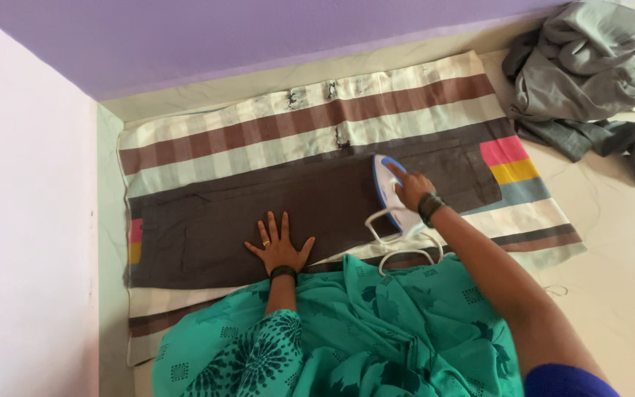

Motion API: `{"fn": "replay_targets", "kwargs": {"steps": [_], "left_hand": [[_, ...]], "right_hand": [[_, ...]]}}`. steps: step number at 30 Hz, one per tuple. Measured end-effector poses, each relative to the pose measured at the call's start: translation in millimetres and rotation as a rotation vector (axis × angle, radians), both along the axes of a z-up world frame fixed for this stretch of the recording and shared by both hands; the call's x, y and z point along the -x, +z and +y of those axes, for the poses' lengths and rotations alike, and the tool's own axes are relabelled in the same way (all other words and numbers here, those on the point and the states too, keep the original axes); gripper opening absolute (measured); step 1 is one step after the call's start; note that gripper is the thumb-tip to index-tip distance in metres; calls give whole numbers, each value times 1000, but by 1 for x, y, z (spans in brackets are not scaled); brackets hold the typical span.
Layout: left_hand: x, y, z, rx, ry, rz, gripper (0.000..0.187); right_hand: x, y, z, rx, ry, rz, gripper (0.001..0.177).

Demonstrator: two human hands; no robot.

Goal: The person irons a dark brown cloth laid out on a striped mat on the floor. They use a handheld electric iron, moving it back and forth across the fabric while holding it flat with their left hand.

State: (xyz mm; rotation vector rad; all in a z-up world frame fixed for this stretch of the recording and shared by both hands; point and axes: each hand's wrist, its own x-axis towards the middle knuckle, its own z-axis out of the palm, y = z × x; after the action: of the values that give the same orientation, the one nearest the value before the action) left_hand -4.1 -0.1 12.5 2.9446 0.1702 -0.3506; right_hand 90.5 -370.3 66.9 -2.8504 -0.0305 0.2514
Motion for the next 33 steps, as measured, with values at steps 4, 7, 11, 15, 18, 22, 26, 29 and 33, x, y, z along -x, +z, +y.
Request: {"fn": "replay_targets", "kwargs": {"steps": [4,7,11,15,18,22,26,29,33], "left_hand": [[0,1,0,16,6,10,105],[-1,1,0,17,6,17,104],[-1,0,0,10,7,26,105],[-1,0,0,26,11,16,105],[-1,3,-1,8,11,37,105],[-1,6,0,30,8,28,104],[-1,6,0,19,10,42,104],[0,6,0,26,11,34,105],[0,6,1,37,11,32,104]], "right_hand": [[54,6,12,-9,65,-44,71],[51,10,17,-7,69,-64,72],[14,5,27,-1,19,34,72],[-25,-6,32,-17,40,-36,72],[-46,-19,33,-34,59,-85,71],[-45,-29,26,-61,89,-87,70],[-9,-26,35,-54,77,-27,72],[28,-19,42,-56,70,26,72],[45,-19,47,-54,92,-32,74]]}}
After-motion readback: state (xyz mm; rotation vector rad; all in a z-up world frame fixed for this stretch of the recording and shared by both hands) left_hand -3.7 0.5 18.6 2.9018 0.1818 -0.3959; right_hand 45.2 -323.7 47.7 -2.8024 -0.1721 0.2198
